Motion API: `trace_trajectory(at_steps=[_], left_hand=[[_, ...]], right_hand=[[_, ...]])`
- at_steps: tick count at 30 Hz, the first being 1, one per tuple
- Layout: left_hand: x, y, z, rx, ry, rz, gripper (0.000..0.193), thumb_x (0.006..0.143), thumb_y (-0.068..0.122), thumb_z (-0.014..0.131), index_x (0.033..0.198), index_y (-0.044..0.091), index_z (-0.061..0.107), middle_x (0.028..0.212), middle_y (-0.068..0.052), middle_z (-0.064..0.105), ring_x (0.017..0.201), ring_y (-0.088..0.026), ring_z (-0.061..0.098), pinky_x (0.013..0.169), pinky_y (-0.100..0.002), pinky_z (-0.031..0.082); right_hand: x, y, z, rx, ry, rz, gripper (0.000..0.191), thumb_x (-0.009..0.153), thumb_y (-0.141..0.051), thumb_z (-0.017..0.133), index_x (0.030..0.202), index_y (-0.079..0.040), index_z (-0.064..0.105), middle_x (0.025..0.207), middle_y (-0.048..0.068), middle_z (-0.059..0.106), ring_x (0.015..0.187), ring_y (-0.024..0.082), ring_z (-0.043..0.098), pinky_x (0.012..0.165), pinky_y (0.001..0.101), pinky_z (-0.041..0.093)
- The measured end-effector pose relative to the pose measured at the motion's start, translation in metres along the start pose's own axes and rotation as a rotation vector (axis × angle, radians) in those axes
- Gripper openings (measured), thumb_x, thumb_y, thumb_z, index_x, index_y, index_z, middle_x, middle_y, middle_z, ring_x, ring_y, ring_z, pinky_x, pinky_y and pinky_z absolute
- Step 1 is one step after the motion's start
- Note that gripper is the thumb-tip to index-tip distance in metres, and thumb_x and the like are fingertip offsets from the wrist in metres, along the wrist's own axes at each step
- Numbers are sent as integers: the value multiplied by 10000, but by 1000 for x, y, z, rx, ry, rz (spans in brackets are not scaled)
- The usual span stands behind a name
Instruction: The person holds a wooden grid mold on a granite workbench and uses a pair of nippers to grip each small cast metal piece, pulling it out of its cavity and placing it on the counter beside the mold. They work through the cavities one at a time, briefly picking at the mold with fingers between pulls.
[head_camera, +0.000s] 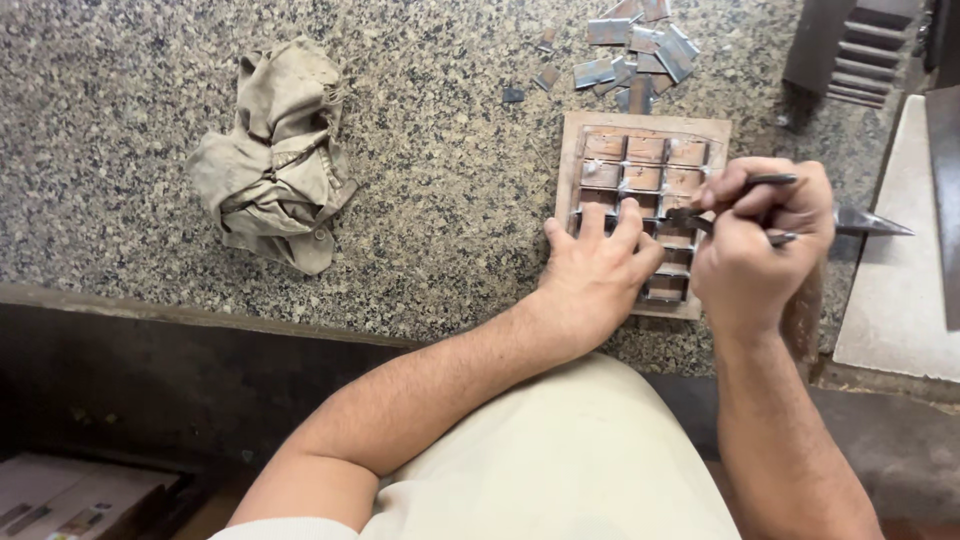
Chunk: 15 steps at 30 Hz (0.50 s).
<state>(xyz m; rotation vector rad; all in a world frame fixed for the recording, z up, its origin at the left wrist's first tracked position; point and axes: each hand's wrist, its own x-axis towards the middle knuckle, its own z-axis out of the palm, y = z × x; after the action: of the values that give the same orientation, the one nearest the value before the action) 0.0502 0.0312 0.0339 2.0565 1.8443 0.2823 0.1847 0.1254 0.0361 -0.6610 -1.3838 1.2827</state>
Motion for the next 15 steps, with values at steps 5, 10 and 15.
trace_trajectory(at_steps=[5, 10, 15], left_hand=[[0, -6, 1, 10, 37, 36, 440, 836, 162, 615, 1269, 113, 556, 1479, -238, 393, 1231, -444, 442, 850, -796, 413], [1, -8, -2, 6, 37, 52, 467, 852, 166, 621, 1301, 78, 530, 1498, -252, 391, 1236, -445, 452, 866, -776, 421], [4, -9, -5, 48, -7, 77, 525, 813, 172, 631, 1316, 81, 513, 1481, -262, 389, 1223, -455, 449, 838, -755, 427]], right_hand=[[20, -17, -15, 129, 173, 119, 327, 833, 242, 338, 1029, -6, 419, 982, 178, 551, 817, 243, 581, 804, 362, 583], [29, -19, -31, 151, 226, 160, 339, 849, 244, 362, 1090, 16, 432, 1032, 201, 548, 865, 271, 612, 823, 389, 598], [27, -9, -30, 120, 217, 182, 325, 856, 241, 338, 1079, 36, 456, 1028, 202, 566, 864, 275, 623, 820, 388, 598]])
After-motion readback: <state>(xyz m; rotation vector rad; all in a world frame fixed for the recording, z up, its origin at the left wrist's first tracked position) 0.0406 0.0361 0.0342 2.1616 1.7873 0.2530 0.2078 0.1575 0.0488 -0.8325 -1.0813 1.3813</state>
